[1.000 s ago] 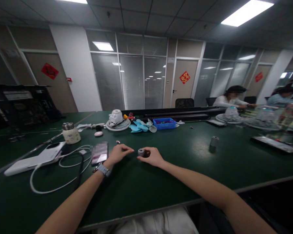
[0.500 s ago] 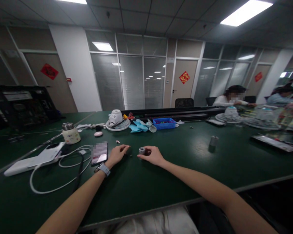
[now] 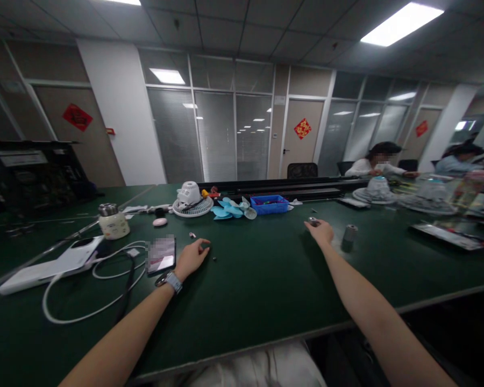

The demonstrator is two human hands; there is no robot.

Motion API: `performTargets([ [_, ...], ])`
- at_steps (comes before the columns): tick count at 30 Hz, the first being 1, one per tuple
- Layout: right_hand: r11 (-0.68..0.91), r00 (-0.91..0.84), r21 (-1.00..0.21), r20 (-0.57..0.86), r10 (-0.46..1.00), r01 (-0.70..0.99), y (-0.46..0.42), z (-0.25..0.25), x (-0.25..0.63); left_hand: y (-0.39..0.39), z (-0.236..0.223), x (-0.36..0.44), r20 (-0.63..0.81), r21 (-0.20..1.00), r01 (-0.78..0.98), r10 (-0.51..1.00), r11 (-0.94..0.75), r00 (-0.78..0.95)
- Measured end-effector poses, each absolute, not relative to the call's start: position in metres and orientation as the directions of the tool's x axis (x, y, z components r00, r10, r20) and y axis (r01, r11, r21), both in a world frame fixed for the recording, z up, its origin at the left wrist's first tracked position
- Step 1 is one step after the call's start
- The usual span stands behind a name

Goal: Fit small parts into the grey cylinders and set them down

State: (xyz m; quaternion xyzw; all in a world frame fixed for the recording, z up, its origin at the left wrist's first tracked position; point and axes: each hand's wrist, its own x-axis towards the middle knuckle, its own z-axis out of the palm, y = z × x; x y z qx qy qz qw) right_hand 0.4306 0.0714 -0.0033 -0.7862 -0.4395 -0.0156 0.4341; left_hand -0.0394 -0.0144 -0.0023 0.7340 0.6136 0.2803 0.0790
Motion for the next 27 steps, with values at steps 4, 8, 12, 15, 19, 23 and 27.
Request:
performTargets([
  [4, -0.289, 0.655, -0.679, 0.370, 0.659, 0.675, 0.067, -0.001, 0.424, -0.015, -0.001, -0.039, 0.310, 0.451, 0.863, 0.947, -0.227, 0.087],
  [8, -0.111, 0.502, -0.529, 0.689, 0.523, 0.841, 0.049, 0.023, 0.369, -0.016, 0.000, -0.039, 0.304, 0.455, 0.871, 0.952, -0.186, 0.044],
  [12, 0.474, -0.163, -0.291, 0.687, 0.708, 0.831, 0.015, 0.032, 0.271, -0.016, 0.000, -0.040, 0.304, 0.451, 0.877, 0.952, -0.166, 0.024],
  [15, 0.730, -0.534, -0.267, 0.534, 0.655, 0.629, -0.010, 0.022, 0.202, -0.017, 0.000, -0.040, 0.303, 0.438, 0.884, 0.953, -0.165, 0.028],
  [19, 0.749, -0.612, -0.299, 0.438, 0.659, 0.592, -0.024, 0.007, 0.155, -0.020, 0.003, -0.038, 0.305, 0.415, 0.896, 0.952, -0.160, 0.029],
  [23, 0.744, -0.588, -0.329, 0.462, 0.664, 0.581, -0.018, 0.008, 0.160, -0.020, 0.004, -0.037, 0.295, 0.402, 0.902, 0.955, -0.159, 0.037],
  [27, 0.662, -0.382, -0.388, 0.587, 0.714, 0.641, 0.003, 0.030, 0.225, -0.017, 0.001, -0.039, 0.287, 0.413, 0.895, 0.957, -0.166, 0.045],
])
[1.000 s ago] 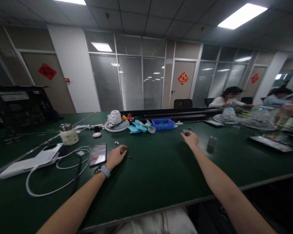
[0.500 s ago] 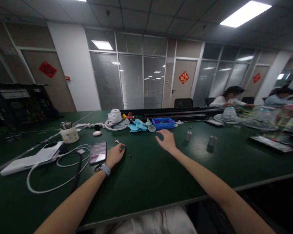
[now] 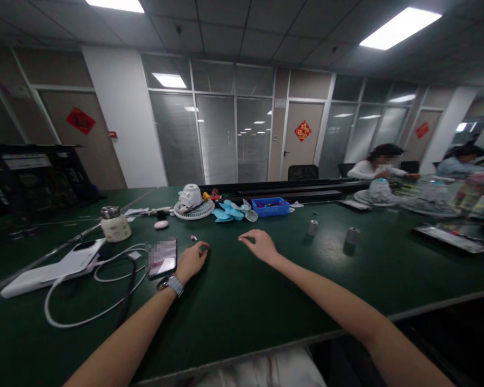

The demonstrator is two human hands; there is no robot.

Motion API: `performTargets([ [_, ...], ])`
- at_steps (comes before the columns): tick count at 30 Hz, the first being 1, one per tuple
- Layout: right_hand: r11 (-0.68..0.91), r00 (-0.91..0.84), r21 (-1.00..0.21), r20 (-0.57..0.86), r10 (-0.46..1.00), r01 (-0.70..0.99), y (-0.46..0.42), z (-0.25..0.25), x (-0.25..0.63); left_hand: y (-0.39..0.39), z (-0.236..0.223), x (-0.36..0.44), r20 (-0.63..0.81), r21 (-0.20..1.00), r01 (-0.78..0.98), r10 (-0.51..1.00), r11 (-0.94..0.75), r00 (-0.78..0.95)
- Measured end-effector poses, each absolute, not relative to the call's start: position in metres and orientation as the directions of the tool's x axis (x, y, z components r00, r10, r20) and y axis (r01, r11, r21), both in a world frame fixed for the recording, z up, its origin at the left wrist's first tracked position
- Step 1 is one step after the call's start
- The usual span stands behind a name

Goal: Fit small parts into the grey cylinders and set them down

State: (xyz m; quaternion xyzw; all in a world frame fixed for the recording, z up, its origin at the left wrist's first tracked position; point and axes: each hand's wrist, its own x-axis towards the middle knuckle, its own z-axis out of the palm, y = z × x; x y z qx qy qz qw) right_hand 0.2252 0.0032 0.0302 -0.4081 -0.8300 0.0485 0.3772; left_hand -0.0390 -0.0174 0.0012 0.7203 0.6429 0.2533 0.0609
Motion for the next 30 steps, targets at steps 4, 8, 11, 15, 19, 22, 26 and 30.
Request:
performTargets([
  [4, 0.296, 0.097, -0.424, 0.693, 0.715, 0.856, 0.035, 0.052, 0.329, -0.016, -0.001, -0.040, 0.297, 0.404, 0.898, 0.954, -0.172, 0.049],
  [8, -0.083, 0.396, -0.470, 0.621, 0.676, 0.879, 0.054, 0.046, 0.403, -0.016, -0.001, -0.040, 0.286, 0.404, 0.900, 0.957, -0.161, 0.043],
  [11, -0.190, 0.446, -0.464, 0.540, 0.714, 0.865, 0.057, 0.035, 0.421, -0.017, 0.001, -0.039, 0.288, 0.400, 0.902, 0.957, -0.161, 0.043],
  [15, -0.242, 0.474, -0.453, 0.519, 0.711, 0.858, 0.058, 0.029, 0.422, -0.019, 0.003, -0.038, 0.287, 0.398, 0.904, 0.957, -0.157, 0.040],
  [19, -0.231, 0.463, -0.450, 0.519, 0.719, 0.863, 0.059, 0.029, 0.423, -0.020, 0.004, -0.038, 0.290, 0.404, 0.899, 0.956, -0.168, 0.048],
  [22, -0.239, 0.473, -0.463, 0.497, 0.727, 0.854, 0.060, 0.029, 0.424, -0.020, 0.004, -0.038, 0.293, 0.405, 0.898, 0.955, -0.174, 0.053],
  [26, -0.275, 0.507, -0.478, 0.470, 0.722, 0.834, 0.061, 0.027, 0.423, -0.019, 0.003, -0.037, 0.289, 0.384, 0.908, 0.956, -0.166, 0.052],
  [30, -0.264, 0.519, -0.507, 0.468, 0.715, 0.820, 0.064, 0.015, 0.424, -0.019, 0.003, -0.037, 0.289, 0.367, 0.916, 0.956, -0.162, 0.053],
])
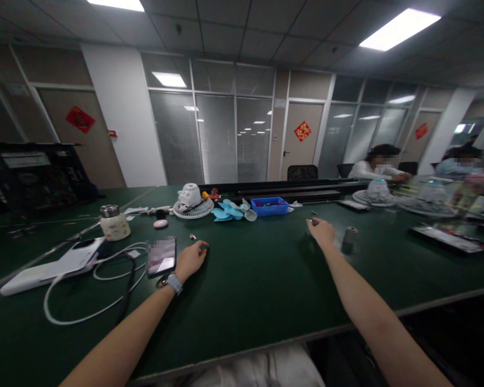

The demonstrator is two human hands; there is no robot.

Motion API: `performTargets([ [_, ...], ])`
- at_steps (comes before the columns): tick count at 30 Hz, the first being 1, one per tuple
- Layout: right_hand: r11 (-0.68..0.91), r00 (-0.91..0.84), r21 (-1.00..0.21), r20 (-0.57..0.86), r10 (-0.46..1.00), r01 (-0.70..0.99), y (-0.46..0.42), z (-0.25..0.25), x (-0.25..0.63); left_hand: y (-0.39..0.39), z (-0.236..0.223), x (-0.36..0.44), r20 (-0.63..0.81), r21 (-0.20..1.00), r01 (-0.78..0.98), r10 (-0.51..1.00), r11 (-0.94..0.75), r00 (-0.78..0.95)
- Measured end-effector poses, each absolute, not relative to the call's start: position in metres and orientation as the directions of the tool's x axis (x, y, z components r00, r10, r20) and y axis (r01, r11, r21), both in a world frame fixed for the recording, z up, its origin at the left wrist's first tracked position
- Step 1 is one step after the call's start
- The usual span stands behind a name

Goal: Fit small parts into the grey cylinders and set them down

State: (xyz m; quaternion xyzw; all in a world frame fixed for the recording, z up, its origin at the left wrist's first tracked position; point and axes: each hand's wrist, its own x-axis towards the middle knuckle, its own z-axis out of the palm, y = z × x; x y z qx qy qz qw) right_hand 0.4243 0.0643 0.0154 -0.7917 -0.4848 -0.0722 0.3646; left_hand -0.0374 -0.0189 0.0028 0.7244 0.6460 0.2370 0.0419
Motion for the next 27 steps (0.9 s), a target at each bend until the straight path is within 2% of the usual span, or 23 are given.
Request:
performTargets([
  [6, -0.307, 0.555, -0.544, 0.376, 0.742, 0.781, 0.068, 0.004, 0.435, -0.018, 0.002, -0.039, 0.284, 0.371, 0.913, 0.957, -0.169, 0.061],
  [9, -0.254, 0.524, -0.556, 0.402, 0.751, 0.791, 0.066, 0.014, 0.415, -0.018, 0.001, -0.039, 0.286, 0.367, 0.916, 0.956, -0.165, 0.057],
  [11, -0.105, 0.416, -0.577, 0.439, 0.796, 0.810, 0.060, 0.022, 0.381, -0.017, 0.000, -0.040, 0.287, 0.370, 0.914, 0.956, -0.164, 0.055],
  [13, 0.119, 0.238, -0.641, 0.443, 0.864, 0.758, 0.048, 0.027, 0.334, -0.018, 0.001, -0.039, 0.292, 0.390, 0.905, 0.955, -0.171, 0.054],
  [15, 0.339, -0.015, -0.723, 0.414, 0.910, 0.602, 0.030, 0.027, 0.283, -0.021, 0.004, -0.036, 0.311, 0.432, 0.882, 0.949, -0.190, 0.052],
  [17, 0.473, -0.258, -0.761, 0.398, 0.881, 0.444, 0.009, 0.022, 0.239, -0.026, 0.011, -0.029, 0.346, 0.499, 0.832, 0.936, -0.243, 0.066],
  [19, 0.529, -0.393, -0.775, 0.392, 0.832, 0.346, -0.011, 0.017, 0.210, -0.033, 0.019, -0.019, 0.386, 0.579, 0.742, 0.915, -0.338, 0.116],
  [22, 0.555, -0.459, -0.775, 0.392, 0.797, 0.302, -0.030, 0.013, 0.193, -0.042, 0.030, -0.004, 0.394, 0.655, 0.608, 0.889, -0.449, 0.233],
  [27, 0.584, -0.461, -0.736, 0.410, 0.787, 0.343, -0.032, 0.008, 0.194, -0.051, 0.038, 0.005, 0.402, 0.621, 0.588, 0.855, -0.518, 0.327],
])
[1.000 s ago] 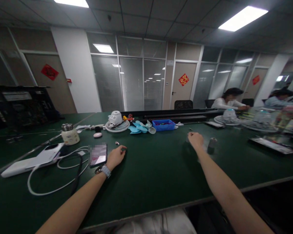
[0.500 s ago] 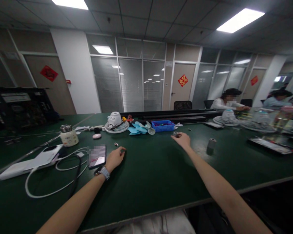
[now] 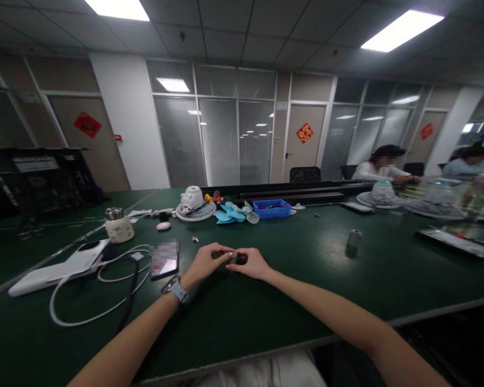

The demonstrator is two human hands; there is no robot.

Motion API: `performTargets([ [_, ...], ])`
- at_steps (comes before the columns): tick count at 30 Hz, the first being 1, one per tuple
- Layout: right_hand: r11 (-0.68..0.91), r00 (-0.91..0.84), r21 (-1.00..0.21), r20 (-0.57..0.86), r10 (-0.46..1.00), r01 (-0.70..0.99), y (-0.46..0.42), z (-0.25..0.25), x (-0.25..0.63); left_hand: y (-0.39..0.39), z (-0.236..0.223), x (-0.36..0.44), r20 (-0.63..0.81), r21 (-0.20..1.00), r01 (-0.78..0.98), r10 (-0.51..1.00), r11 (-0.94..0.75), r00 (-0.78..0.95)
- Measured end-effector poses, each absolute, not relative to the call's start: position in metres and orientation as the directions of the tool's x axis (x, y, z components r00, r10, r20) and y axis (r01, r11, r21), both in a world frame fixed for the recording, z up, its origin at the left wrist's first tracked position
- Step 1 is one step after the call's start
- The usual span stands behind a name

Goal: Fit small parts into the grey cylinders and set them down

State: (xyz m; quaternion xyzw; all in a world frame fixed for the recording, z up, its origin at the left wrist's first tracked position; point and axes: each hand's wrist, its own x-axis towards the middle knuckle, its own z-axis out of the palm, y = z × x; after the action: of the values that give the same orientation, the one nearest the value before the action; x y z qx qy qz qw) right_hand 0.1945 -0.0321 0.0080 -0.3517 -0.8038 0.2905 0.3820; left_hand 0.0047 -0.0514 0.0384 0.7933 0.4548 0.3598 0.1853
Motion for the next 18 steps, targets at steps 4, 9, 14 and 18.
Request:
performTargets([
  [4, 0.589, -0.465, -0.733, 0.412, 0.783, 0.341, -0.029, 0.003, 0.194, -0.053, 0.042, 0.009, 0.437, 0.572, 0.607, 0.831, -0.553, 0.345],
  [9, 0.582, -0.471, -0.748, 0.407, 0.782, 0.320, -0.031, 0.002, 0.194, -0.049, 0.049, 0.008, 0.461, 0.602, 0.598, 0.842, -0.529, 0.281],
  [14, 0.574, -0.469, -0.757, 0.402, 0.786, 0.312, -0.032, 0.006, 0.196, -0.037, 0.048, -0.023, 0.333, 0.688, 0.557, 0.885, -0.465, 0.326],
  [18, 0.569, -0.472, -0.768, 0.401, 0.785, 0.295, -0.034, 0.006, 0.196, -0.028, 0.033, -0.043, 0.078, 0.678, 0.635, 0.895, -0.370, 0.439],
])
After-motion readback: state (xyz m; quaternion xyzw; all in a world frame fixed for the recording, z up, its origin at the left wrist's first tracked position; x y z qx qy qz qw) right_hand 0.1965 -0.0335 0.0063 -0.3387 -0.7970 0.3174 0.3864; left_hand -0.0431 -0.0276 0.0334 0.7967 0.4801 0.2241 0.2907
